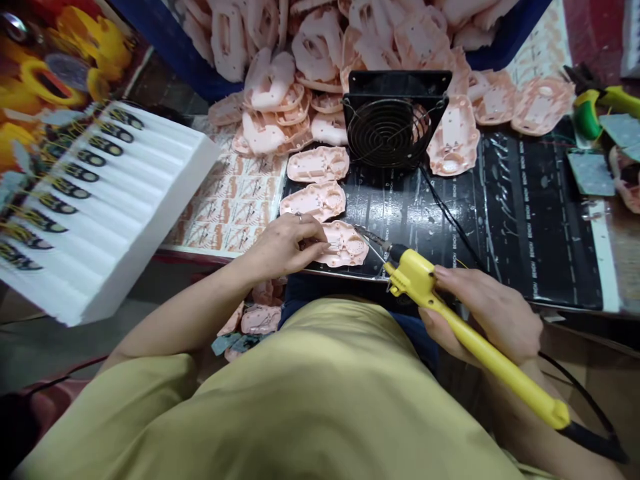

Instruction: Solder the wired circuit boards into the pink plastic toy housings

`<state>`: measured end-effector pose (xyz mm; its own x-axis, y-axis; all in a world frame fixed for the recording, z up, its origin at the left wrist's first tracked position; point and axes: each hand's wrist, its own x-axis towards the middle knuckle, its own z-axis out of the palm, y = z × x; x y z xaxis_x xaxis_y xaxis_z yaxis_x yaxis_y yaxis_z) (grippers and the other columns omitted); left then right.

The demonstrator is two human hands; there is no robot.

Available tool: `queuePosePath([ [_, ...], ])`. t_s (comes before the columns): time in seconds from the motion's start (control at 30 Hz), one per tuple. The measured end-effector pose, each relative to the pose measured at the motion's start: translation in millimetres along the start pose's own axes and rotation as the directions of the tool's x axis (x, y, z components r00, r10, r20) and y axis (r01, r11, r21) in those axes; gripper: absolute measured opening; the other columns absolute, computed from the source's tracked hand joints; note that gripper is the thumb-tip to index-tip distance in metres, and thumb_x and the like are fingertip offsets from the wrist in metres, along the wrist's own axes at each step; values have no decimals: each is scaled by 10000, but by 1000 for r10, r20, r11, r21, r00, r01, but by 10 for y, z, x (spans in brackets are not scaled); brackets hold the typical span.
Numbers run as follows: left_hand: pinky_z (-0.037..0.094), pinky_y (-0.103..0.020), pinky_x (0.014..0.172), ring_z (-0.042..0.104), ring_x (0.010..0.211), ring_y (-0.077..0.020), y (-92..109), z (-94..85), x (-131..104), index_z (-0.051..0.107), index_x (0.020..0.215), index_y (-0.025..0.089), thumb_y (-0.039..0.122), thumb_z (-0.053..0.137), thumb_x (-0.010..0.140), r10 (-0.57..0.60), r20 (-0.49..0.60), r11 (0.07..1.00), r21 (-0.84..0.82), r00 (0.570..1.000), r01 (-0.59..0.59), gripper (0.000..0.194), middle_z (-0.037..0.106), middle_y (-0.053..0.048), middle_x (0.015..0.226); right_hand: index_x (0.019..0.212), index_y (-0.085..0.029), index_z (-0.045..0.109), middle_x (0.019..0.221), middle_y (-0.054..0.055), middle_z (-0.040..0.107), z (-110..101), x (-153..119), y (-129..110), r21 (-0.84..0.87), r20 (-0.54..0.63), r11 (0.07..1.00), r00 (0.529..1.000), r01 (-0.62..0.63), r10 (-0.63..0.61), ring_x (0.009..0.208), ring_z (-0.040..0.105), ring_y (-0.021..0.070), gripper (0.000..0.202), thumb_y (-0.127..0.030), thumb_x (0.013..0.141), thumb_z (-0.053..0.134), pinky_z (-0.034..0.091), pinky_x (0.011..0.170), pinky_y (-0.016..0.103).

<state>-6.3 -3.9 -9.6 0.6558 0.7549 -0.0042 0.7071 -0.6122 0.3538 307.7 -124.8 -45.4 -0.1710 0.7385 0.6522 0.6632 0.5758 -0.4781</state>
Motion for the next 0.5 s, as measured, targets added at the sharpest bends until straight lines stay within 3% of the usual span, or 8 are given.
queuePosePath([
  [0.1, 493, -327, 783, 689, 794, -203, 14, -7, 14, 760, 853, 142, 218, 660, 912, -10, 16, 1000, -3, 1000, 10, 138, 753, -58, 906, 1417, -309, 598, 956, 52, 768, 29, 44, -69, 37, -1, 999, 1000, 27, -27, 771, 748, 271, 652, -166, 809, 784, 652, 614, 381],
  [0.23, 491, -337, 799, 688, 809, -210, 25, 3, 33, 754, 847, 147, 228, 647, 912, -10, 35, 1000, 27, 999, 9, 149, 746, -58, 889, 1350, -288, 642, 856, 24, 757, 72, 121, -103, 212, 34, 976, 997, 58, -67, 732, 741, 210, 627, -95, 774, 799, 650, 606, 300],
  [0.4, 492, -336, 797, 689, 826, -213, 18, -6, 32, 751, 845, 150, 245, 646, 919, -4, 51, 1000, 24, 999, 3, 160, 747, -62, 888, 1108, -198, 712, 826, 10, 757, 138, 191, -104, 308, 39, 942, 987, 135, -155, 701, 734, 170, 430, -45, 721, 823, 655, 652, 269],
  [0.5, 498, -328, 802, 688, 815, -204, 5, -16, 25, 744, 831, 152, 240, 650, 920, 15, 55, 1000, -10, 998, -14, 157, 751, -57, 873, 1216, -202, 688, 806, 18, 748, 147, 169, -103, 285, 66, 949, 985, 133, -157, 694, 734, 184, 500, -62, 752, 808, 649, 615, 277],
])
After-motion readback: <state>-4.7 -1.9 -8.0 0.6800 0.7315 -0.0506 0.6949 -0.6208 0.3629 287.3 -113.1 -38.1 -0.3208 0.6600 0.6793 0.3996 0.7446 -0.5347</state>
